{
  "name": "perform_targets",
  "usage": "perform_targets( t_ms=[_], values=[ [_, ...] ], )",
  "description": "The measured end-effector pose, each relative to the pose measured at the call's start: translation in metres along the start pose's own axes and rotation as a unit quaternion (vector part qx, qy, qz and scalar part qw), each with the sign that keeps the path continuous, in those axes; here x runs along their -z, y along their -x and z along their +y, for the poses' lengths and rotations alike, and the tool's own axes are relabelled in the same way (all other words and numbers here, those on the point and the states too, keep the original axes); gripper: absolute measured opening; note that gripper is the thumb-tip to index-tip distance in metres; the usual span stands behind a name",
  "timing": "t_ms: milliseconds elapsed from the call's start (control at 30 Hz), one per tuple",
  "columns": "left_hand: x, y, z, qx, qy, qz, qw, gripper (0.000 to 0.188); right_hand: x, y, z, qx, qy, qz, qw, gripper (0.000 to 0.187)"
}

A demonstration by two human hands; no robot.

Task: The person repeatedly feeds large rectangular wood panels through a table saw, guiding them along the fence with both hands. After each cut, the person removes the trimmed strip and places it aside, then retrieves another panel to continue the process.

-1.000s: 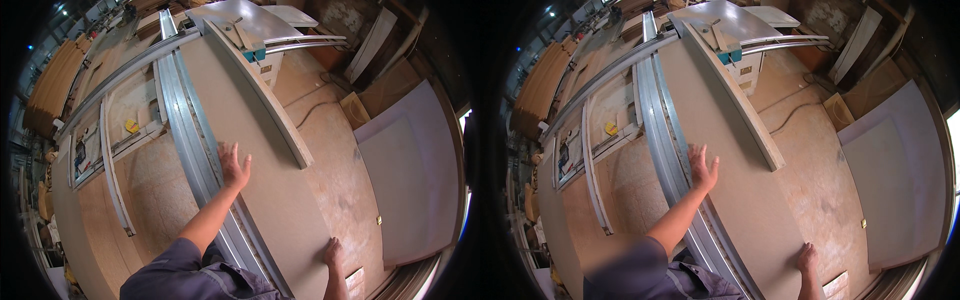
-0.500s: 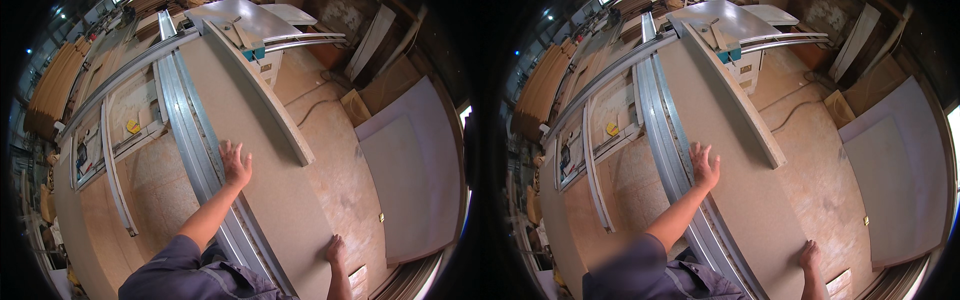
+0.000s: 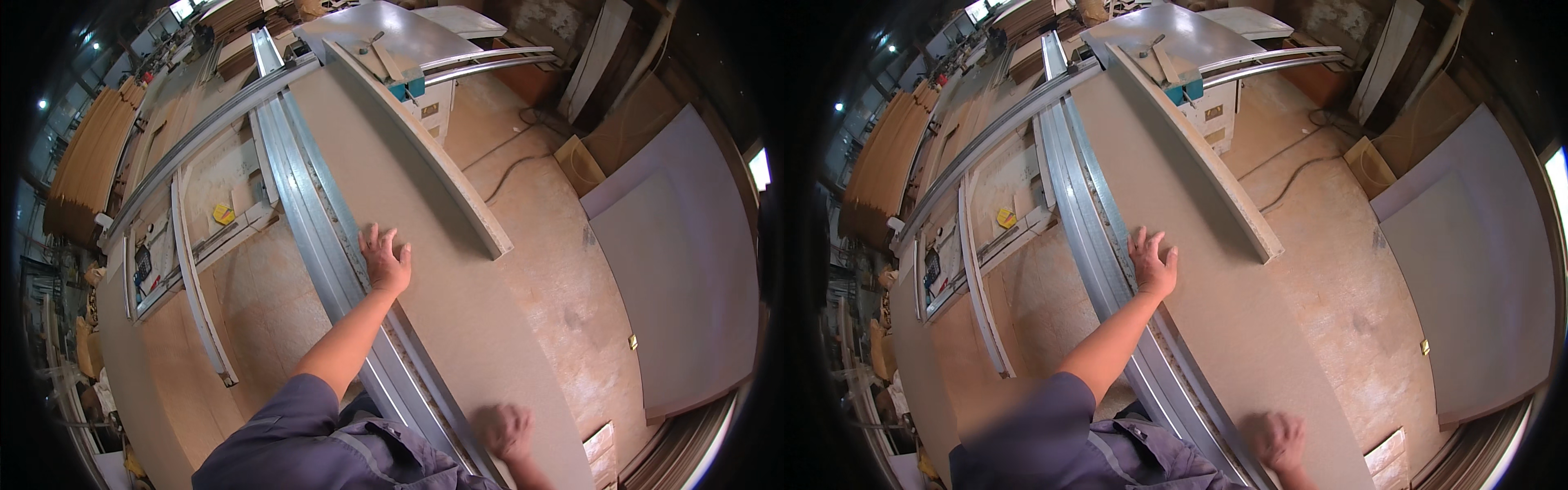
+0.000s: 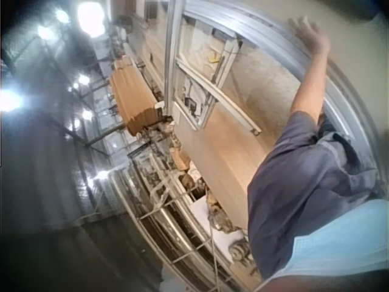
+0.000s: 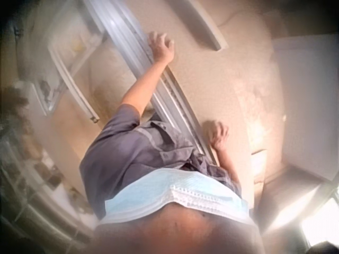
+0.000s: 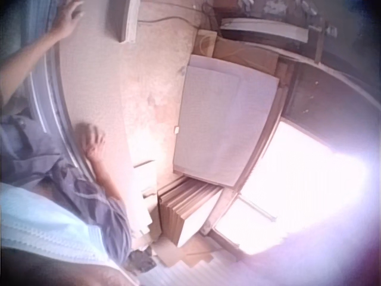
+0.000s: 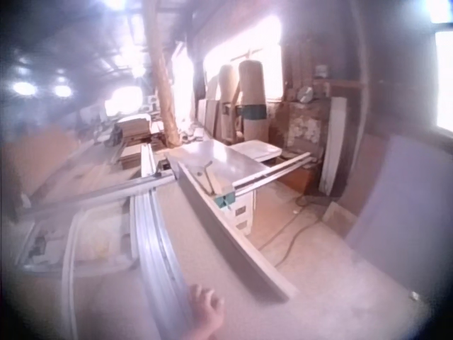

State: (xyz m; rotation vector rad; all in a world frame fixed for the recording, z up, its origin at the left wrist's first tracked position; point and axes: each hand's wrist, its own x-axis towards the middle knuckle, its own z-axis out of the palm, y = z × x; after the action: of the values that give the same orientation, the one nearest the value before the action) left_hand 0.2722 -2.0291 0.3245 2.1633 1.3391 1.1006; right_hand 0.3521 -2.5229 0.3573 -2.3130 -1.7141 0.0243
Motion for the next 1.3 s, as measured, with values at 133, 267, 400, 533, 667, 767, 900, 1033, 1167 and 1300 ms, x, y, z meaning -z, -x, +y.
perform_targets(
  t_ms=[133,267,400,533,667,767,900,1033,1167,1300],
  values=[
    [0.001,-0.002,0.001,0.004,-0.010,-0.008,1.000,0.050,0.028,0.024,-0.052,0.021,0.035,-0.014,0.999,0.047],
    [0.002,-0.003,-0.001,-0.007,-0.006,-0.010,1.000,0.051,-0.004,0.043,-0.040,0.011,0.038,-0.002,0.999,0.055],
    [-0.002,0.000,0.000,0.003,-0.001,-0.011,1.000,0.051,-0.005,0.040,-0.042,0.015,0.069,0.013,0.997,0.050],
    [-0.006,-0.001,-0.005,0.003,-0.004,0.009,1.000,0.049,-0.012,0.038,-0.042,0.015,0.061,0.024,0.998,0.046],
    [-0.011,-0.003,-0.009,0.001,-0.013,0.016,1.000,0.049,-0.015,0.036,-0.040,0.018,0.056,0.024,0.998,0.047],
    [-0.012,-0.002,-0.012,0.000,-0.011,0.013,1.000,0.050,-0.017,0.037,-0.040,0.022,0.052,0.025,0.998,0.048],
    [-0.014,-0.005,-0.018,-0.006,-0.021,0.016,1.000,0.052,-0.024,0.034,-0.041,0.022,0.044,0.028,0.998,0.051],
    [-0.016,-0.010,-0.026,-0.040,-0.021,0.026,0.999,0.054,-0.034,0.036,-0.035,0.032,0.056,0.042,0.997,0.052],
    [-0.014,-0.004,-0.014,0.009,-0.047,0.034,0.998,0.062,-0.022,0.032,-0.045,0.016,0.052,0.059,0.997,0.044],
    [-0.017,0.046,0.001,0.057,-0.030,0.072,0.995,0.074,-0.019,0.032,-0.046,0.017,0.057,0.070,0.996,0.045]
  ],
)
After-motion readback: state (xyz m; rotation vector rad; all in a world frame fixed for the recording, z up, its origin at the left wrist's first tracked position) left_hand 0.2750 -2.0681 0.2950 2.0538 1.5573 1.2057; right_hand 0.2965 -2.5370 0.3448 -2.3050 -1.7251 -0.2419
